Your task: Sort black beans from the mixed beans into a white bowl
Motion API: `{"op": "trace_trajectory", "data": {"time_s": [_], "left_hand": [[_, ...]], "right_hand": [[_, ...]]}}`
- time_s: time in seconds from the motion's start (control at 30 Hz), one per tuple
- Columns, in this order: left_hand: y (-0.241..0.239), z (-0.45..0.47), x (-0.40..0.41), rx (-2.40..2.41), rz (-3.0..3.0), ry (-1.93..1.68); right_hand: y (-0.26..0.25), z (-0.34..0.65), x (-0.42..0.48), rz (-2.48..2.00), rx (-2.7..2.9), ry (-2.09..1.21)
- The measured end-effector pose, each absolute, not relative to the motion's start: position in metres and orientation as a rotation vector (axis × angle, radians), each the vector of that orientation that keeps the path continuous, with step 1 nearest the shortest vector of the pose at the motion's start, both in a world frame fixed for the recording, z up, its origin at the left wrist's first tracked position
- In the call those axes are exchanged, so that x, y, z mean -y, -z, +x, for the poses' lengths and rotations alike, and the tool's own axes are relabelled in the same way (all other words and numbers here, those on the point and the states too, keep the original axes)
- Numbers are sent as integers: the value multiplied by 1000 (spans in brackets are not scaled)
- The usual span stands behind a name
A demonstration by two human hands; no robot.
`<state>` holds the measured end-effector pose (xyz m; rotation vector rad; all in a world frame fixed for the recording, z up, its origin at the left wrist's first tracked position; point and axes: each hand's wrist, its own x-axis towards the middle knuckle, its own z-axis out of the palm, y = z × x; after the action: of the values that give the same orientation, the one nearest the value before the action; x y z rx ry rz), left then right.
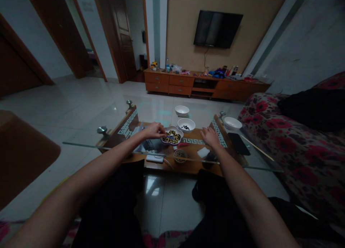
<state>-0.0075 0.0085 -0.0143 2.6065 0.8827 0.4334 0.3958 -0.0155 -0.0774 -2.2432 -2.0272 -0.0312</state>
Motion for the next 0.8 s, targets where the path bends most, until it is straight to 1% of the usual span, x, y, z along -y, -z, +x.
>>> {"op": "trace_trajectory", "data": {"time_s": [0.37, 0.67, 0.8], "left_hand": [[20, -3, -12, -873, 2631, -406], [13, -2, -9, -812, 2645, -411], [14, 0, -10, -914, 2527, -528]], "right_hand": [[85, 402, 10, -2236, 2037, 56], [81, 399, 12, -2247, 2032, 43], [80, 398, 14, -2230, 2031, 38]]}}
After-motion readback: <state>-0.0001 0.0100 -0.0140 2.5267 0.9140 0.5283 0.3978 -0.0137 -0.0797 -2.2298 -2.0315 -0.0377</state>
